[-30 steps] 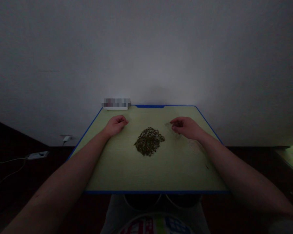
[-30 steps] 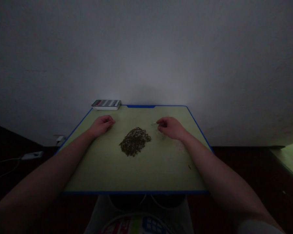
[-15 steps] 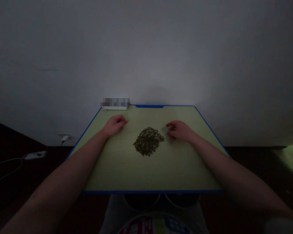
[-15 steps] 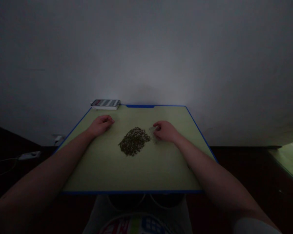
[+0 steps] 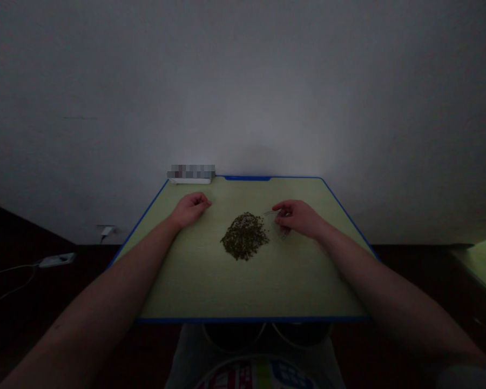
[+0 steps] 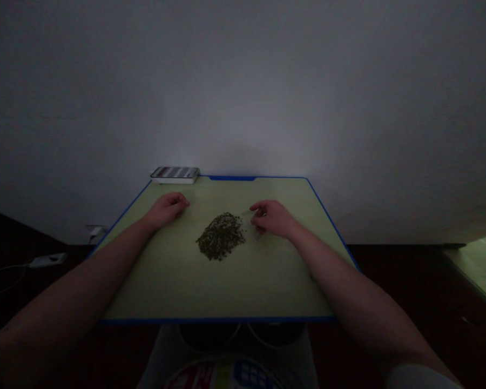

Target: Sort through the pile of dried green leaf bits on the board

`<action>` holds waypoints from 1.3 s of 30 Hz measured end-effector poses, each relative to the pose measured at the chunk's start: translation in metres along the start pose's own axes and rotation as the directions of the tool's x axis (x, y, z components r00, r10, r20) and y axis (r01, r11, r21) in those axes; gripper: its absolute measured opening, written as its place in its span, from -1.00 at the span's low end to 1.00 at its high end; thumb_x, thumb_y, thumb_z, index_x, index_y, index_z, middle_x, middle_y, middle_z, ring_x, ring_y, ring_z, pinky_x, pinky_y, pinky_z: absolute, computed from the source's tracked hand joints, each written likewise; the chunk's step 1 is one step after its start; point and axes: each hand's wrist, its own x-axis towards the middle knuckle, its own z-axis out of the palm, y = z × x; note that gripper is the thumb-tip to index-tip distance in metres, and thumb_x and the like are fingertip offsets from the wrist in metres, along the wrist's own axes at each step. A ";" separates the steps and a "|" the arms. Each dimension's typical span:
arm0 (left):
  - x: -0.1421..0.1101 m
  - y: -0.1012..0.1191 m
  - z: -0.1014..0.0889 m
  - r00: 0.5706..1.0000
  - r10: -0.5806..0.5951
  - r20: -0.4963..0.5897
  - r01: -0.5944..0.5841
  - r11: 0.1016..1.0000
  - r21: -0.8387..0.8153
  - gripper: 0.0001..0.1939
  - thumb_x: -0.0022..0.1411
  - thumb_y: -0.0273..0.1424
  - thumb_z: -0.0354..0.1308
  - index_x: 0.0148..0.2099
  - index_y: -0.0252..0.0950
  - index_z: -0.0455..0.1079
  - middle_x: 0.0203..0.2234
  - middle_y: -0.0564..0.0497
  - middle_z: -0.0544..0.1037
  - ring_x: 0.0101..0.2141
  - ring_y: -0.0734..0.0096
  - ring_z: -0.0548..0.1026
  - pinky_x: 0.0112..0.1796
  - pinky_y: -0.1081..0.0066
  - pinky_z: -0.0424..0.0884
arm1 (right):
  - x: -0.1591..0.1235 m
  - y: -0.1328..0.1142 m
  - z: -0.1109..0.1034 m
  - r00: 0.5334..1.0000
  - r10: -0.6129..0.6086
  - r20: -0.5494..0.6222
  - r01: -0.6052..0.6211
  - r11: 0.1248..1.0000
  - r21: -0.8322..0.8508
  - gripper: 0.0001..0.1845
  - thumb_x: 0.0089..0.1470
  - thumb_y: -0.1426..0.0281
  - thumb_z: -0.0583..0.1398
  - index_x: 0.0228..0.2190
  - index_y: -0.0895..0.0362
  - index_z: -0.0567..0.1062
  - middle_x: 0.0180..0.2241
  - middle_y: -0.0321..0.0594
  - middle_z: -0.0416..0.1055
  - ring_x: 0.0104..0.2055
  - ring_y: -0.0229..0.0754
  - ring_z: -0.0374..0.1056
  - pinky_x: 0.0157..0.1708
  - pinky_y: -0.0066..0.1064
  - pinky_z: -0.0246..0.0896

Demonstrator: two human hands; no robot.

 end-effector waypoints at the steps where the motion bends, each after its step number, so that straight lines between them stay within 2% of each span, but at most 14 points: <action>1: 0.000 0.000 0.000 1.000 -0.003 0.000 0.003 1.000 0.000 -0.77 0.00 -0.22 0.10 -0.49 -0.29 0.25 -0.75 0.18 0.22 -0.66 0.58 0.17 -0.58 0.50 0.08 | 0.001 0.001 -0.002 1.000 0.000 -0.003 0.000 1.000 0.010 -0.63 -0.06 0.51 0.19 -0.14 0.26 0.42 -0.49 -0.24 0.46 -0.62 -0.31 0.37 -0.57 -0.47 0.33; 9: 0.000 -0.001 0.000 1.000 0.010 -0.010 -0.010 1.000 0.006 -0.76 0.00 -0.21 0.10 -0.50 -0.29 0.24 -0.74 0.17 0.24 -0.66 0.59 0.17 -0.58 0.50 0.09 | 0.011 0.022 -0.012 0.999 0.000 -0.052 -0.006 0.994 -0.106 -0.63 -0.08 0.54 0.19 -0.14 0.24 0.46 -0.51 -0.25 0.46 -0.60 -0.34 0.34 -0.58 -0.52 0.26; 14: 0.000 0.000 0.000 1.000 -0.003 -0.007 0.003 1.000 0.014 -0.76 0.01 -0.21 0.10 -0.49 -0.28 0.26 -0.74 0.17 0.24 -0.65 0.57 0.18 -0.57 0.49 0.10 | 0.018 0.021 -0.013 0.994 0.008 -0.106 -0.019 0.994 -0.105 -0.53 -0.05 0.50 0.18 -0.04 0.25 0.38 -0.50 -0.23 0.48 -0.59 -0.32 0.34 -0.55 -0.50 0.26; 18: 0.000 -0.001 0.000 1.000 0.003 -0.002 -0.003 1.000 0.007 -0.77 0.01 -0.22 0.09 -0.50 -0.28 0.25 -0.74 0.17 0.24 -0.65 0.57 0.17 -0.57 0.49 0.09 | 0.028 0.016 -0.007 0.974 -0.090 -0.209 0.016 0.944 -0.328 -0.62 -0.06 0.45 0.20 -0.13 0.23 0.48 -0.39 -0.16 0.51 -0.40 -0.25 0.39 -0.36 -0.45 0.28; 21: 0.001 -0.003 0.000 1.000 0.014 -0.004 -0.014 1.000 0.022 -0.76 0.01 -0.21 0.10 -0.50 -0.28 0.25 -0.74 0.17 0.23 -0.65 0.57 0.17 -0.57 0.49 0.09 | 0.034 0.013 0.001 0.969 -0.192 -0.154 0.111 0.899 -0.425 -0.62 -0.04 0.49 0.16 -0.12 0.21 0.51 -0.34 -0.15 0.52 -0.33 -0.23 0.39 -0.25 -0.42 0.25; 25: 0.002 -0.004 0.000 1.000 0.015 -0.010 -0.015 0.999 0.030 -0.76 0.01 -0.21 0.10 -0.49 -0.28 0.26 -0.74 0.17 0.23 -0.64 0.57 0.17 -0.56 0.49 0.09 | 0.033 0.012 0.005 0.965 -0.255 -0.054 0.206 0.873 -0.442 -0.60 -0.03 0.51 0.12 -0.11 0.19 0.51 -0.35 -0.17 0.52 -0.36 -0.24 0.37 -0.26 -0.42 0.23; 34: 0.002 -0.002 0.000 1.000 -0.003 -0.002 0.003 1.000 0.009 -0.76 0.00 -0.21 0.10 -0.49 -0.29 0.25 -0.74 0.18 0.22 -0.65 0.58 0.16 -0.57 0.50 0.07 | 0.008 0.005 -0.011 0.980 -0.160 0.121 0.199 0.856 -0.477 -0.60 -0.10 0.51 0.15 -0.15 0.20 0.54 -0.38 -0.19 0.51 -0.40 -0.23 0.36 -0.35 -0.46 0.20; 39: 0.002 -0.001 0.000 1.000 -0.010 -0.004 0.010 1.000 0.018 -0.74 0.00 -0.20 0.10 -0.50 -0.29 0.24 -0.75 0.18 0.21 -0.65 0.59 0.16 -0.57 0.50 0.08 | 0.003 0.007 -0.020 0.965 -0.146 0.218 0.228 0.877 -0.423 -0.61 -0.12 0.48 0.15 -0.18 0.21 0.52 -0.46 -0.23 0.46 -0.46 -0.25 0.31 -0.43 -0.46 0.17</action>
